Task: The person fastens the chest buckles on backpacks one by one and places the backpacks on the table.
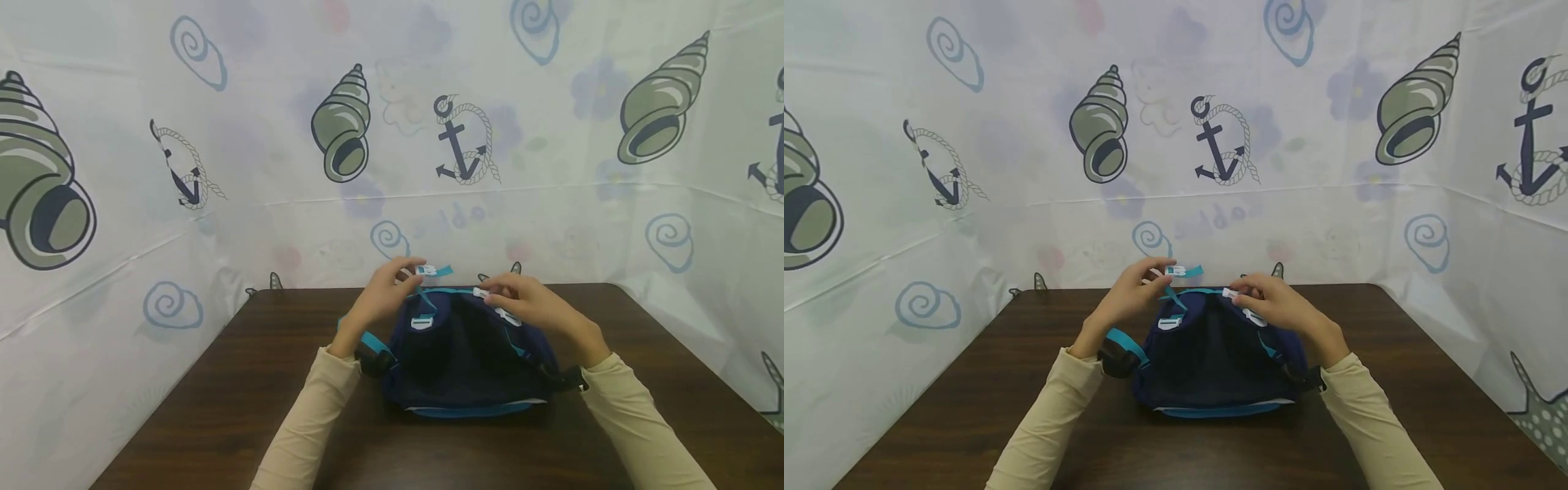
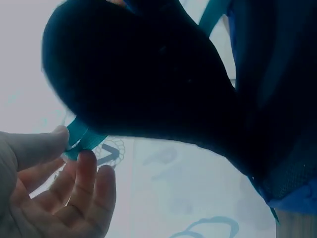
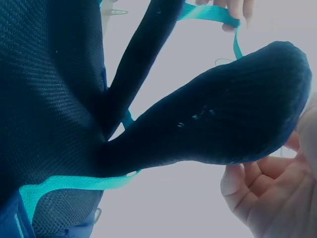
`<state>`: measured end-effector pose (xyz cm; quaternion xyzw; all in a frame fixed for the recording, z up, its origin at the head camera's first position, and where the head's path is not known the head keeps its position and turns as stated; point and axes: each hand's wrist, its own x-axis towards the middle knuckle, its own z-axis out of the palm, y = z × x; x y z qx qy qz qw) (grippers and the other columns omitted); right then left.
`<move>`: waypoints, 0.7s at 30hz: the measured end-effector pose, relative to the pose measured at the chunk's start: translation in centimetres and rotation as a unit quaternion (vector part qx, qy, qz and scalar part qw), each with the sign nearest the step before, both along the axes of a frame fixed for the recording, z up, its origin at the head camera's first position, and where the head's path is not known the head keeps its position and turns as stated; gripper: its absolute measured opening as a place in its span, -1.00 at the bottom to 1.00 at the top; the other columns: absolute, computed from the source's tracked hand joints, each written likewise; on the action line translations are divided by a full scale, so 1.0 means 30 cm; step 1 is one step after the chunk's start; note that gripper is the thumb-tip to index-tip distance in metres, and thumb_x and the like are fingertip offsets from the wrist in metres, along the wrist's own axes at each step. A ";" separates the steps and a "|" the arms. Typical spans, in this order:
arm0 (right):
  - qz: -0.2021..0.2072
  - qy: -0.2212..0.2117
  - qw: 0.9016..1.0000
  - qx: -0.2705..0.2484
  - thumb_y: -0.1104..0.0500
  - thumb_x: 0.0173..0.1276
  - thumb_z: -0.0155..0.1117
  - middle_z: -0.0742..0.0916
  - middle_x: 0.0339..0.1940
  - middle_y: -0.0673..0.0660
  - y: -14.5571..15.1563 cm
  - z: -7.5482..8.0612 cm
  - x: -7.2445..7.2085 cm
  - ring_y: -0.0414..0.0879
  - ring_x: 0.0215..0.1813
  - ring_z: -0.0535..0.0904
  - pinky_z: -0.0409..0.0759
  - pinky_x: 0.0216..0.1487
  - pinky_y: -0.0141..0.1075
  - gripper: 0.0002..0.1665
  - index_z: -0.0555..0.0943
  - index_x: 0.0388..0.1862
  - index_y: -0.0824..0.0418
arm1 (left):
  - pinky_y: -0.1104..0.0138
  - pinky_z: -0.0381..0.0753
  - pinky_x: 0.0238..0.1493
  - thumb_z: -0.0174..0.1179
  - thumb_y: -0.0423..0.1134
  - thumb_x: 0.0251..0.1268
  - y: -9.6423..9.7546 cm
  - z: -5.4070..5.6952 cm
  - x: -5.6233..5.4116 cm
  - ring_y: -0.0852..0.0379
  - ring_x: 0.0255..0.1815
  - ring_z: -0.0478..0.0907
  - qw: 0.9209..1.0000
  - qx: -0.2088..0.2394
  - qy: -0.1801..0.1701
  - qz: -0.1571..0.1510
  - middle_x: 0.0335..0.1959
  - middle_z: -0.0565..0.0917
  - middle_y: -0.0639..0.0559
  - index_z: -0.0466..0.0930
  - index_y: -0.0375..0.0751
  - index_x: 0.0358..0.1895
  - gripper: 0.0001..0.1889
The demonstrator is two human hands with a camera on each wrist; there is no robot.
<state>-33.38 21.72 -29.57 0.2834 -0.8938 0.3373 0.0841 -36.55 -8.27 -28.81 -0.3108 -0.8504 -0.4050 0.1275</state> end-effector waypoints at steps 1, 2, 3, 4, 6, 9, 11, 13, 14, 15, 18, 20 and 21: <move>-0.003 0.003 1.000 -0.003 0.08 0.48 0.24 0.63 -0.27 0.08 -0.004 0.001 -0.001 -0.08 -0.31 0.45 0.50 -0.35 -0.35 -0.60 0.60 0.21 0.22 | 0.21 0.69 -0.09 0.14 -0.20 0.50 -0.001 0.001 -0.001 -0.05 0.03 0.62 1.000 0.009 -0.001 0.001 0.03 0.60 -0.10 0.48 -0.10 0.35 -0.59; -0.004 0.007 1.000 -0.006 0.08 0.47 0.25 0.65 -0.25 0.08 -0.007 0.001 -0.001 -0.08 -0.30 0.46 0.51 -0.33 -0.36 -0.60 0.60 0.20 0.23 | 0.21 0.69 -0.10 0.15 -0.20 0.49 -0.001 0.001 -0.002 -0.05 0.03 0.63 1.000 0.014 -0.005 0.002 0.05 0.61 -0.10 0.49 -0.10 0.34 -0.59; -0.005 0.010 1.000 -0.010 0.08 0.47 0.26 0.67 -0.24 0.09 -0.010 0.001 -0.002 -0.08 -0.29 0.47 0.52 -0.33 -0.35 -0.60 0.60 0.19 0.24 | 0.21 0.69 -0.10 0.16 -0.20 0.48 0.000 0.000 -0.003 -0.05 0.02 0.64 1.000 0.015 -0.009 0.000 0.06 0.63 -0.10 0.50 -0.10 0.33 -0.59; -0.006 0.013 1.000 -0.013 0.09 0.46 0.27 0.68 -0.24 0.09 -0.012 0.000 -0.001 -0.08 -0.28 0.48 0.52 -0.31 -0.36 -0.61 0.60 0.17 0.24 | 0.22 0.69 -0.10 0.17 -0.19 0.47 0.002 -0.002 -0.004 -0.05 0.01 0.65 1.000 0.013 -0.012 -0.004 0.06 0.64 -0.10 0.51 -0.09 0.32 -0.60; -0.007 0.022 1.000 -0.017 0.10 0.45 0.28 0.69 -0.25 0.09 -0.016 0.000 -0.002 -0.10 -0.31 0.47 0.51 -0.33 -0.37 -0.63 0.62 0.13 0.25 | 0.25 0.69 -0.09 0.19 -0.20 0.46 0.007 -0.006 -0.006 -0.03 -0.01 0.68 1.000 0.004 -0.023 -0.016 0.07 0.68 -0.11 0.56 -0.11 0.27 -0.63; 0.000 0.028 0.999 -0.016 0.11 0.46 0.27 0.69 -0.25 0.09 -0.014 -0.003 -0.006 -0.12 -0.31 0.48 0.52 -0.31 -0.37 -0.66 0.62 0.11 0.25 | 0.28 0.69 -0.11 0.20 -0.21 0.44 0.020 -0.012 -0.004 -0.02 -0.03 0.71 0.998 -0.009 -0.047 -0.036 0.08 0.69 -0.11 0.60 -0.13 0.23 -0.65; 0.004 0.021 1.000 -0.016 0.10 0.47 0.25 0.69 -0.24 0.08 -0.012 -0.004 -0.007 -0.11 -0.28 0.50 0.54 -0.25 -0.34 -0.67 0.61 0.11 0.22 | 0.28 0.69 -0.12 0.20 -0.22 0.44 0.027 -0.011 0.003 -0.02 -0.01 0.71 0.997 -0.012 -0.059 -0.050 0.09 0.68 -0.14 0.60 -0.16 0.23 -0.65; 0.010 0.009 1.000 -0.017 0.08 0.50 0.21 0.72 -0.19 0.08 -0.009 -0.001 -0.007 -0.10 -0.19 0.57 0.58 -0.13 -0.28 -0.68 0.60 0.13 0.18 | 0.27 0.70 -0.12 0.20 -0.20 0.44 0.035 -0.005 0.013 -0.03 0.01 0.70 0.996 -0.016 -0.070 -0.056 0.11 0.67 -0.15 0.59 -0.18 0.24 -0.64; 0.012 0.004 1.000 -0.017 0.06 0.51 0.19 0.74 -0.15 0.09 -0.009 0.000 -0.007 -0.08 -0.15 0.59 0.61 -0.06 -0.23 -0.68 0.59 0.14 0.16 | 0.27 0.70 -0.11 0.20 -0.20 0.44 0.037 -0.001 0.019 -0.03 0.02 0.69 0.995 -0.016 -0.074 -0.058 0.12 0.67 -0.15 0.59 -0.18 0.24 -0.64; 0.016 -0.002 1.000 -0.019 0.05 0.52 0.18 0.75 -0.10 0.11 -0.008 0.002 -0.008 -0.06 -0.09 0.62 0.62 0.01 -0.15 -0.68 0.59 0.16 0.14 | 0.27 0.69 -0.12 0.19 -0.19 0.45 0.039 0.002 0.023 -0.02 0.01 0.69 0.995 -0.017 -0.078 -0.059 0.12 0.68 -0.14 0.58 -0.18 0.24 -0.63; 0.025 -0.005 0.999 -0.021 0.05 0.54 0.15 0.77 0.01 0.14 -0.006 0.002 -0.010 0.00 0.05 0.66 0.60 0.16 0.01 -0.66 0.59 0.19 0.11 | 0.29 0.67 -0.17 0.19 -0.18 0.46 0.041 0.007 0.030 -0.08 -0.05 0.68 0.994 -0.019 -0.091 -0.060 0.08 0.71 -0.12 0.57 -0.15 0.25 -0.64; 0.024 0.003 0.999 -0.021 0.07 0.53 0.16 0.77 0.00 0.14 -0.004 -0.001 -0.011 0.00 0.02 0.66 0.62 0.15 -0.03 -0.66 0.60 0.20 0.10 | 0.32 0.63 -0.26 0.19 -0.19 0.46 0.040 0.002 0.027 -0.14 -0.11 0.67 0.994 -0.021 -0.095 -0.059 0.02 0.72 -0.11 0.58 -0.14 0.24 -0.65; 0.023 0.007 0.999 -0.023 0.07 0.53 0.16 0.77 0.00 0.14 -0.005 -0.004 -0.011 -0.02 0.00 0.66 0.63 0.12 -0.09 -0.66 0.61 0.20 0.10 | 0.34 0.61 -0.30 0.19 -0.20 0.45 0.040 -0.002 0.024 -0.17 -0.15 0.66 0.994 -0.022 -0.095 -0.058 -0.02 0.73 -0.11 0.58 -0.15 0.23 -0.66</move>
